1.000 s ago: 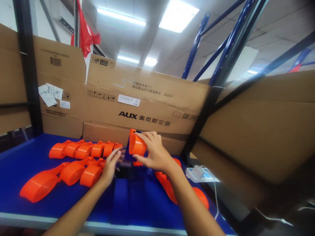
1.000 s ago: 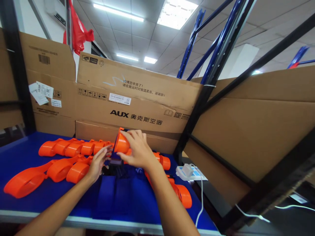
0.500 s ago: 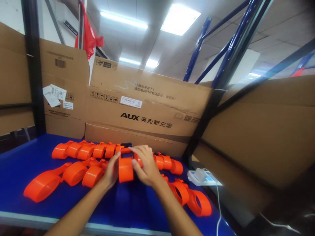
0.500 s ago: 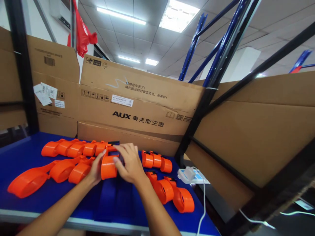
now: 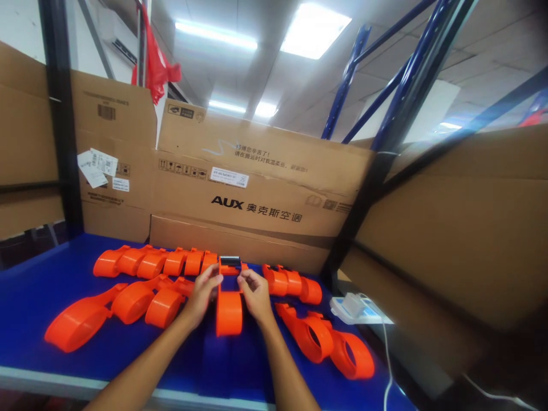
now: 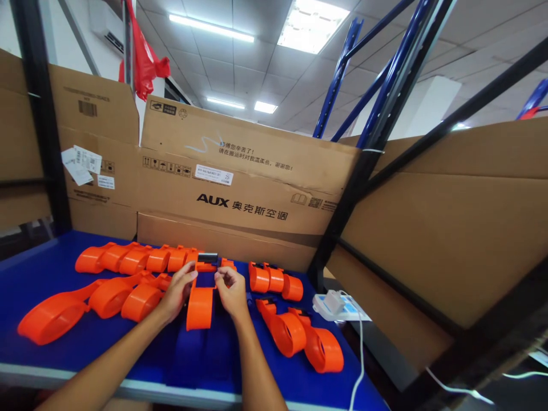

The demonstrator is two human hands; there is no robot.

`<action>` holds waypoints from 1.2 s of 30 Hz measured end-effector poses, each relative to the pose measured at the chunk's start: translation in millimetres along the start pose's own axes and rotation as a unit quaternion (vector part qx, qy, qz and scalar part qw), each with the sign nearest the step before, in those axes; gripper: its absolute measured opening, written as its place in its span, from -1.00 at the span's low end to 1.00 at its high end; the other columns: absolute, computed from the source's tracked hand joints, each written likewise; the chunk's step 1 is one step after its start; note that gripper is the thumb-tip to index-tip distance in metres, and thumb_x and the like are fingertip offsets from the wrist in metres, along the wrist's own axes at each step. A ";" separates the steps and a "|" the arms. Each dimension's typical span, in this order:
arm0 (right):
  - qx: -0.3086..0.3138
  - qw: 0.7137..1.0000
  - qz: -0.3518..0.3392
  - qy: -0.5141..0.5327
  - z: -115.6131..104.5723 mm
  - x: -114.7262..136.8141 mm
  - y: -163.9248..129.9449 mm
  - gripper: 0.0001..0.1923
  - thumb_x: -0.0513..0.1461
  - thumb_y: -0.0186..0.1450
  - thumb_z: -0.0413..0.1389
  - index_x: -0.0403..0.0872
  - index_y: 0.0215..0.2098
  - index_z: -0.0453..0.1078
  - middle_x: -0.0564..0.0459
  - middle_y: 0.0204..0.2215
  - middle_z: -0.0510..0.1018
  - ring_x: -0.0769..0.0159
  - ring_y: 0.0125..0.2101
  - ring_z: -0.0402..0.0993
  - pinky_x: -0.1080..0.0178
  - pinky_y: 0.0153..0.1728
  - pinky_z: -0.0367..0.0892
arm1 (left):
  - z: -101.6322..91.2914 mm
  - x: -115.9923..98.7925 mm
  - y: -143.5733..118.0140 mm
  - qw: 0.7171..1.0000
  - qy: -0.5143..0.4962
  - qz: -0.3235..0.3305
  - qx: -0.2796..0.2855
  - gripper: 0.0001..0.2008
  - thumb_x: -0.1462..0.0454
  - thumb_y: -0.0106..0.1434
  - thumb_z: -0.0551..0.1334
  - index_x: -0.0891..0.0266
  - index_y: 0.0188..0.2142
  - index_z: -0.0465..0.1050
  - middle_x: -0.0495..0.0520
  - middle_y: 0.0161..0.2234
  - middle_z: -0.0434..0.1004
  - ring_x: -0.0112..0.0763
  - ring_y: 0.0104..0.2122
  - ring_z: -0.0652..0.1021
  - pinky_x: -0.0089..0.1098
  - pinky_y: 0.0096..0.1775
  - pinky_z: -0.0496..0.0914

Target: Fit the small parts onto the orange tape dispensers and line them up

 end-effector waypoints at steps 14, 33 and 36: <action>-0.030 0.997 0.010 -0.068 -8.9 -7.4 -6.2 -0.82 -0.15 0.22 0.07 -0.08 -0.46 0.35 0.16 -0.61 0.33 0.41 -0.59 0.21 0.36 -0.55 0.16 | 11.5 -6.6 22.6 0.975 0.172 0.131 0.046 -0.50 0.18 0.07 0.42 0.25 0.01 0.48 0.16 -0.20 0.61 -0.25 -0.23 0.59 -0.29 -0.13 0.44; -0.040 0.994 -0.002 -0.099 -1.2 -2.4 -14.1 -0.78 -0.17 0.21 0.02 -0.06 -0.56 0.31 0.17 -0.66 0.20 0.40 -0.62 0.11 0.36 -0.60 0.05 | 4.0 -6.0 14.2 0.986 0.119 0.113 -0.008 -0.59 0.20 -0.01 0.44 0.28 -0.14 0.56 0.16 -0.32 0.64 -0.17 -0.25 0.61 -0.25 -0.15 0.46; -0.042 0.994 -0.001 -0.100 -0.5 -2.9 -14.0 -0.78 -0.15 0.23 0.02 -0.07 -0.52 0.36 0.16 -0.65 0.23 0.39 -0.60 0.11 0.36 -0.59 0.07 | 3.9 -5.4 14.7 0.989 0.106 0.104 -0.011 -0.59 0.20 -0.02 0.45 0.29 -0.16 0.57 0.17 -0.32 0.65 -0.16 -0.25 0.62 -0.24 -0.14 0.46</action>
Point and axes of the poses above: each hand's wrist, its own y-axis towards the middle knuckle, its own z-axis out of the palm, x = y × z, the point moved 1 cm from there along y, towards the middle knuckle
